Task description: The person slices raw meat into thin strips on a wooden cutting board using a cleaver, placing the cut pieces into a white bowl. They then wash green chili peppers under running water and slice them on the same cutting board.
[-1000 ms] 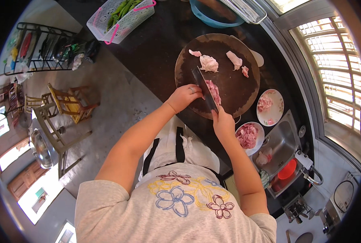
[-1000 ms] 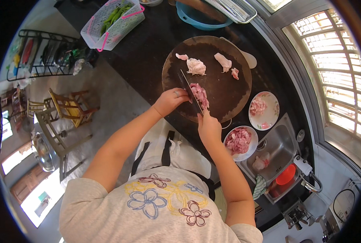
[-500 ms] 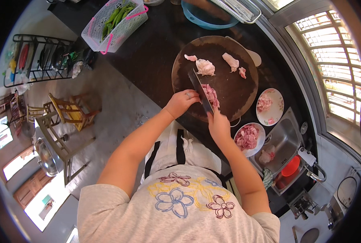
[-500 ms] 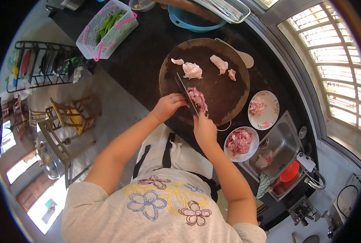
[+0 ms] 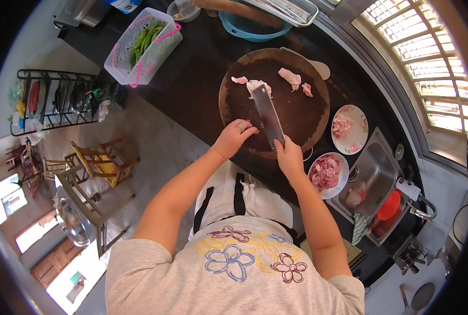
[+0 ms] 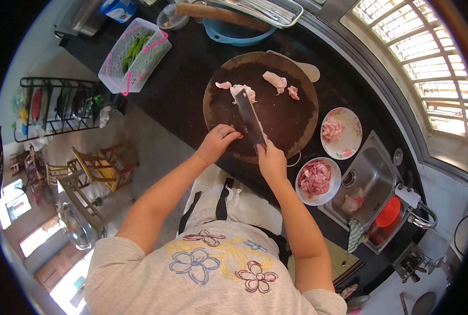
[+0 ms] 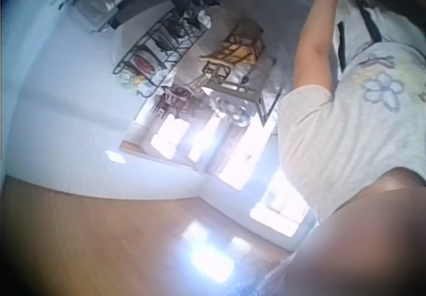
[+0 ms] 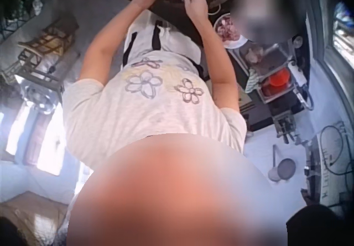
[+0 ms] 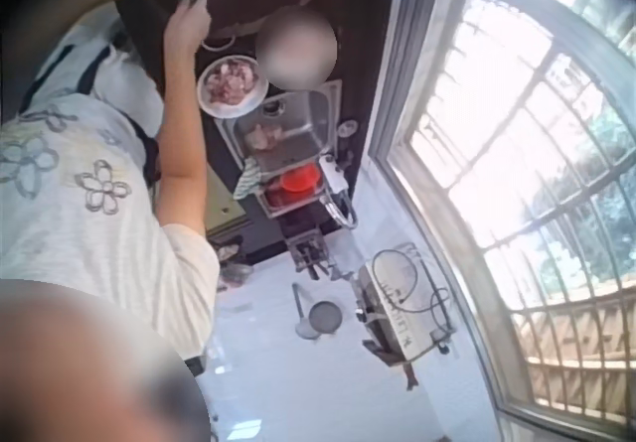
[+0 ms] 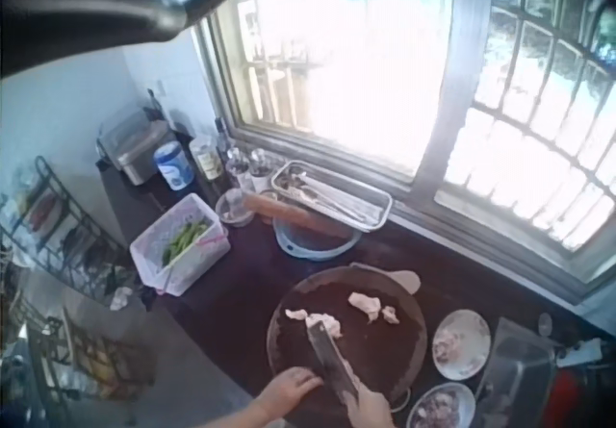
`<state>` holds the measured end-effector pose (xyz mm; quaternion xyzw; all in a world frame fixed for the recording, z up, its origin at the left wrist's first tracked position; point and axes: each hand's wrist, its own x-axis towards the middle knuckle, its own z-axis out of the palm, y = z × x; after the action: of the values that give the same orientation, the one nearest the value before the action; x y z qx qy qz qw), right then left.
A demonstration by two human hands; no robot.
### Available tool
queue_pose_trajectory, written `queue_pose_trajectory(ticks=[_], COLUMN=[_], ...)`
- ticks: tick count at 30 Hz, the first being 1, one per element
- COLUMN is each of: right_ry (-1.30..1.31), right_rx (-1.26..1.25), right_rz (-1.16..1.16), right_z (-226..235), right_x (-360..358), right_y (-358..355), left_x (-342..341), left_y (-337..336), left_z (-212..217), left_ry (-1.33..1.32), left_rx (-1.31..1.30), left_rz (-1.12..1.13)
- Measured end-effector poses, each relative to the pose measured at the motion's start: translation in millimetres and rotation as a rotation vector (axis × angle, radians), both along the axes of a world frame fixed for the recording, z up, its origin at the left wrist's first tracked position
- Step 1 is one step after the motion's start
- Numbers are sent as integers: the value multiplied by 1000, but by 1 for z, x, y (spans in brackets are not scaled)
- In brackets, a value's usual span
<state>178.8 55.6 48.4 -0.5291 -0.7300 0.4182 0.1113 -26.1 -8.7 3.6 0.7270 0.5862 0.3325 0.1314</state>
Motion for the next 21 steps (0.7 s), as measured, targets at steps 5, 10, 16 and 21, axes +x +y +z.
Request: queue_pose_trajectory(ticks=[5, 10, 16, 21], right_ry=[-94, -10, -64, -105], right_rx=[98, 504, 330, 51], right_rz=[-7, 2, -133, -481], right_z=[16, 25, 41, 23], right_x=[8, 16, 31, 45], right_y=[-5, -12, -26, -55], left_x=[2, -2, -8, 8], left_y=[8, 18, 45, 55], left_z=[13, 14, -2, 6], left_ry=[-7, -471, -821, -283], left_rx=[37, -297, -455, -343], left_rz=[171, 345, 221, 158])
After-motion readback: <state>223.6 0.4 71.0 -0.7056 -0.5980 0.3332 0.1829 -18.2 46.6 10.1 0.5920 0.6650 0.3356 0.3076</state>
